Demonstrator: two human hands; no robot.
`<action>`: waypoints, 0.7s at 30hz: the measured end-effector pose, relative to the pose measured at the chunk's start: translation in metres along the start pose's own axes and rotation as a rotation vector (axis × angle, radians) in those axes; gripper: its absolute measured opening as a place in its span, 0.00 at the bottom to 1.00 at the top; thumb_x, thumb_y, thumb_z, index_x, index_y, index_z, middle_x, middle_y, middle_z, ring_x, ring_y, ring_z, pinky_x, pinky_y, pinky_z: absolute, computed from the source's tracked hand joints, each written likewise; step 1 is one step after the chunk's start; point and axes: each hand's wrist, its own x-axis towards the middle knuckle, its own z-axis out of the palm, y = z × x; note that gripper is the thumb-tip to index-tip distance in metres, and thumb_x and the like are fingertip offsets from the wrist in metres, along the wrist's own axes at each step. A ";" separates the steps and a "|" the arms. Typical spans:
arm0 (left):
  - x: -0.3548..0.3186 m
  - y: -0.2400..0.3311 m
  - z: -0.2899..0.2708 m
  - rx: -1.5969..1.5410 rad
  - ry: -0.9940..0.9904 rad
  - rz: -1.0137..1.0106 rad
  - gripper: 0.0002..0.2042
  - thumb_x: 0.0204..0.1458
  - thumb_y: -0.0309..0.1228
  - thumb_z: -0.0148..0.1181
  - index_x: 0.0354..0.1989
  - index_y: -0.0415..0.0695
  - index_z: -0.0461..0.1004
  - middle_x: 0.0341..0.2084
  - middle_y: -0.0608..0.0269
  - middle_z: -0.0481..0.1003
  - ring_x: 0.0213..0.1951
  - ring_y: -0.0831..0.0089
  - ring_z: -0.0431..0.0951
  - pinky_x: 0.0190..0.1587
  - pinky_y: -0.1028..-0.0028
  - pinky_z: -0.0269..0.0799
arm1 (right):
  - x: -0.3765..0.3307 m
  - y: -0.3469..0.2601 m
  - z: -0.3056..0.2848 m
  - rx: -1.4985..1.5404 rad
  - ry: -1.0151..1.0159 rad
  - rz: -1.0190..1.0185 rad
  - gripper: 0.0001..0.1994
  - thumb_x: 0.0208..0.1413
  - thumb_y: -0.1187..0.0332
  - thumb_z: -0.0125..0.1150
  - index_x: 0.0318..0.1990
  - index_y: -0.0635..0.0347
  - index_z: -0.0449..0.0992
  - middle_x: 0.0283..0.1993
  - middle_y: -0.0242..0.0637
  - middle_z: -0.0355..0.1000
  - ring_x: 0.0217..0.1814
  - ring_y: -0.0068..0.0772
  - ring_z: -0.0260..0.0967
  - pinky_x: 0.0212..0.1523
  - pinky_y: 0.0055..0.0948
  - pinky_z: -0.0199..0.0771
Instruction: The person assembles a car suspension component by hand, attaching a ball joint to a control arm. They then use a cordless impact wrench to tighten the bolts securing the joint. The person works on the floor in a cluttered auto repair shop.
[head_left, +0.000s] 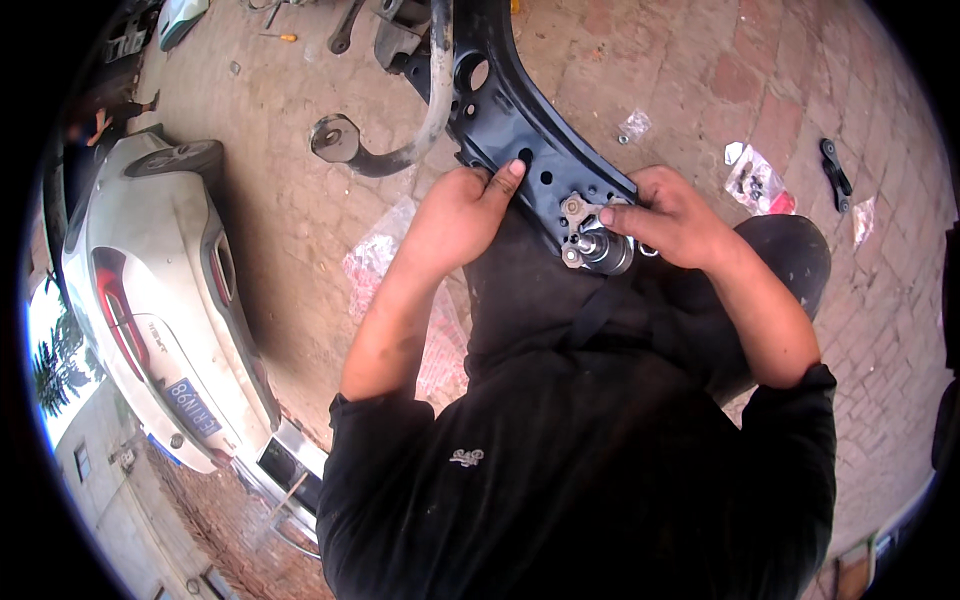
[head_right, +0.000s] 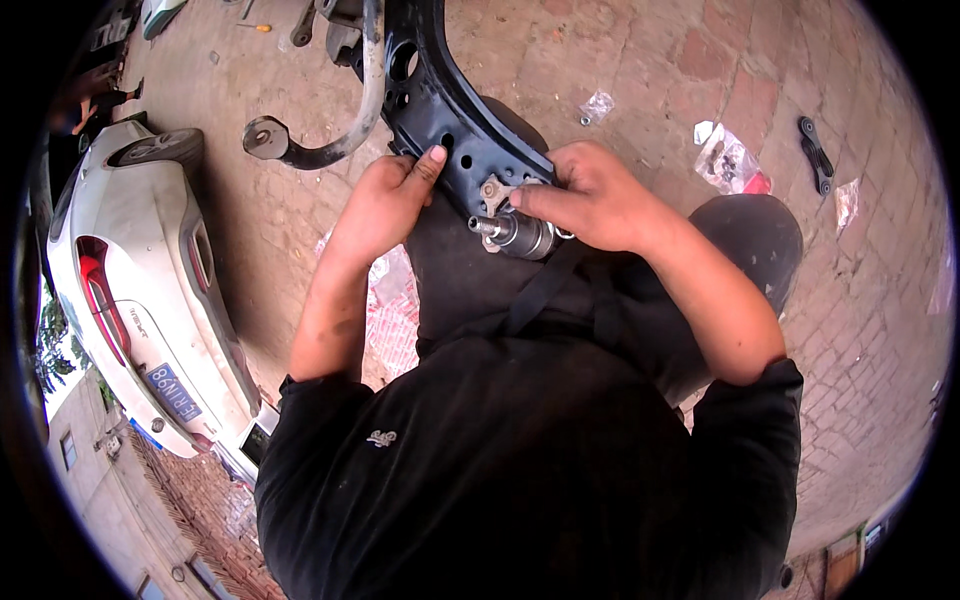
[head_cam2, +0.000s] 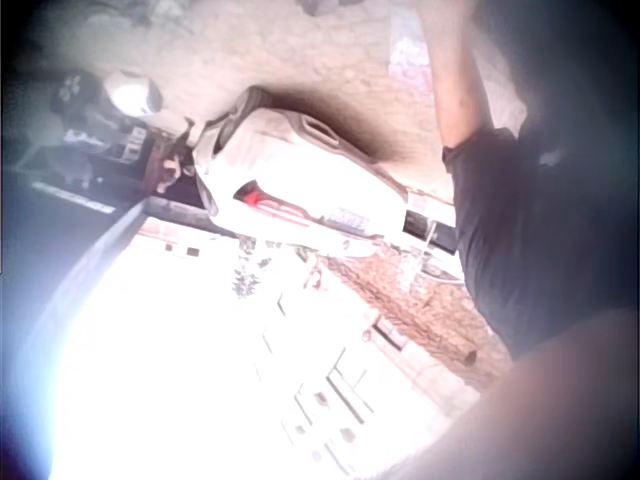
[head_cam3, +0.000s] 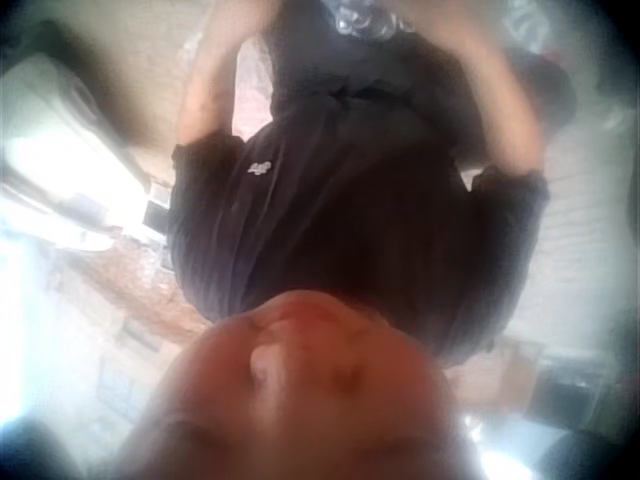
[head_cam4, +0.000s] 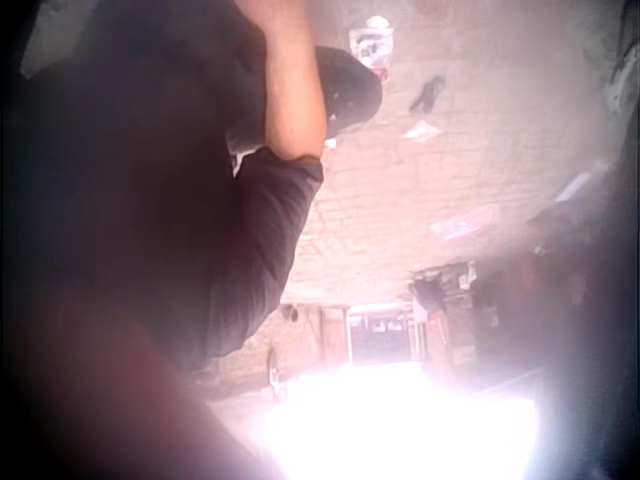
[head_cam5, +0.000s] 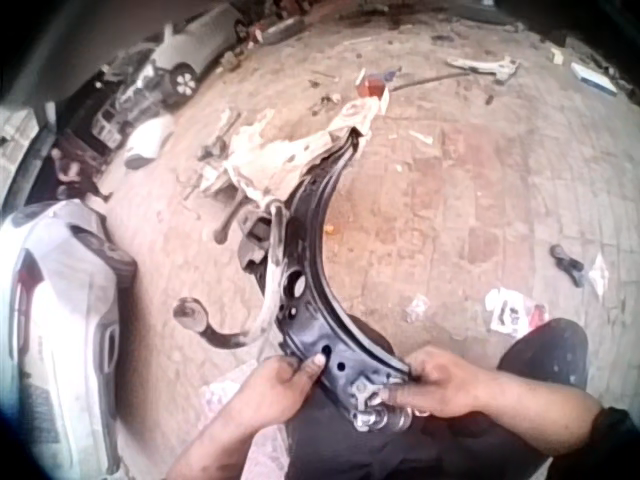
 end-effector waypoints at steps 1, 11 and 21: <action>0.000 0.001 -0.002 0.007 -0.011 -0.015 0.31 0.59 0.51 0.49 0.20 0.29 0.70 0.19 0.36 0.70 0.29 0.41 0.74 0.33 0.58 0.68 | 0.000 0.000 0.002 0.021 0.001 0.001 0.12 0.57 0.66 0.59 0.29 0.69 0.75 0.21 0.21 0.66 0.24 0.13 0.58 0.24 0.21 0.59; -0.008 -0.006 0.004 -0.128 0.029 -0.017 0.28 0.59 0.48 0.52 0.20 0.29 0.70 0.18 0.37 0.69 0.27 0.42 0.72 0.31 0.59 0.67 | -0.005 -0.011 0.015 0.090 0.019 -0.034 0.11 0.58 0.67 0.58 0.30 0.68 0.75 0.21 0.22 0.64 0.24 0.12 0.56 0.24 0.22 0.58; -0.009 -0.008 0.000 -0.131 0.026 -0.003 0.29 0.59 0.49 0.51 0.21 0.30 0.70 0.18 0.37 0.69 0.28 0.43 0.73 0.33 0.60 0.68 | -0.004 -0.023 0.008 -0.077 0.014 -0.052 0.12 0.58 0.67 0.58 0.26 0.67 0.73 0.17 0.24 0.61 0.22 0.13 0.54 0.22 0.23 0.56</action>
